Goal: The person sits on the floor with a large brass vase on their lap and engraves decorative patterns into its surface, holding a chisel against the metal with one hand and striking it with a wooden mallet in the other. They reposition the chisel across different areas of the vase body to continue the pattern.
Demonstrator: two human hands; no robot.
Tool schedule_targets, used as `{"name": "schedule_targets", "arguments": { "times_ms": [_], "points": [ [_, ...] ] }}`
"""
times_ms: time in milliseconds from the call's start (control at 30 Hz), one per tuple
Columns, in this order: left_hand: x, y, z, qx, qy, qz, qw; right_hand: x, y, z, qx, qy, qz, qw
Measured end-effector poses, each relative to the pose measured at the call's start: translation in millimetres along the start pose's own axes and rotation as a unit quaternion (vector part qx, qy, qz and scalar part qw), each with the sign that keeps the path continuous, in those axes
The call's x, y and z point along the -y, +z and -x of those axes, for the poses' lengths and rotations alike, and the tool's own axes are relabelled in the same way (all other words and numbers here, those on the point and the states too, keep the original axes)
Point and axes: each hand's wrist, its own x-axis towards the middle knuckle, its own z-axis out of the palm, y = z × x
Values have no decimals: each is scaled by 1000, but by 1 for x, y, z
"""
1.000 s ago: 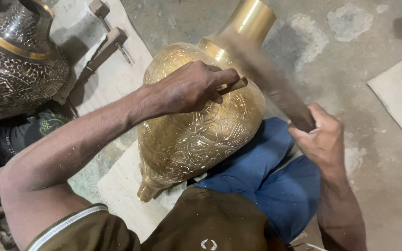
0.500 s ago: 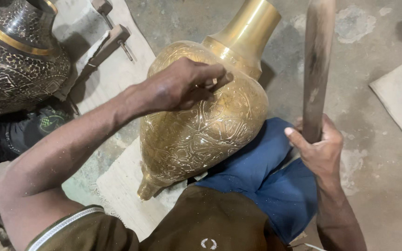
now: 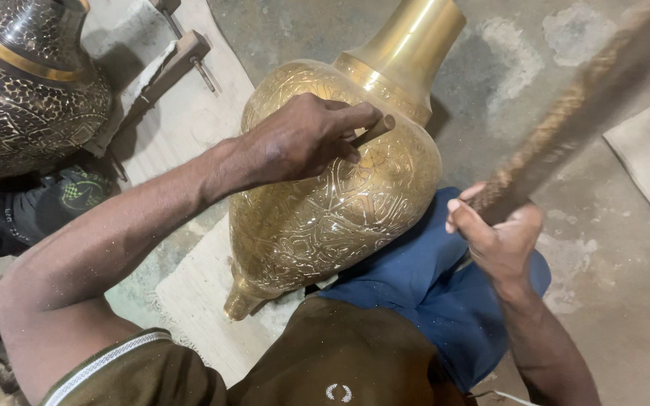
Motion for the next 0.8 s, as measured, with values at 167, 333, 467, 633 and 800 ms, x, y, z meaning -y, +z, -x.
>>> {"name": "schedule_targets", "arguments": {
  "times_ms": [167,333,467,633,800],
  "points": [
    [4,1,-1,-14,32,-2,999,9,-18,-12,25,41,240,970],
    [3,-5,-3,-20,56,8,998,5,-11,-11,59,39,208,976],
    [-1,-10,-2,-25,57,8,998,8,-8,-14,-1,101,80,992],
    [-1,-10,-2,-19,60,37,997,10,-17,-21,70,5,189,979],
    [3,-8,-2,-15,53,21,998,4,-11,-20,42,29,193,980]
  ]
}}
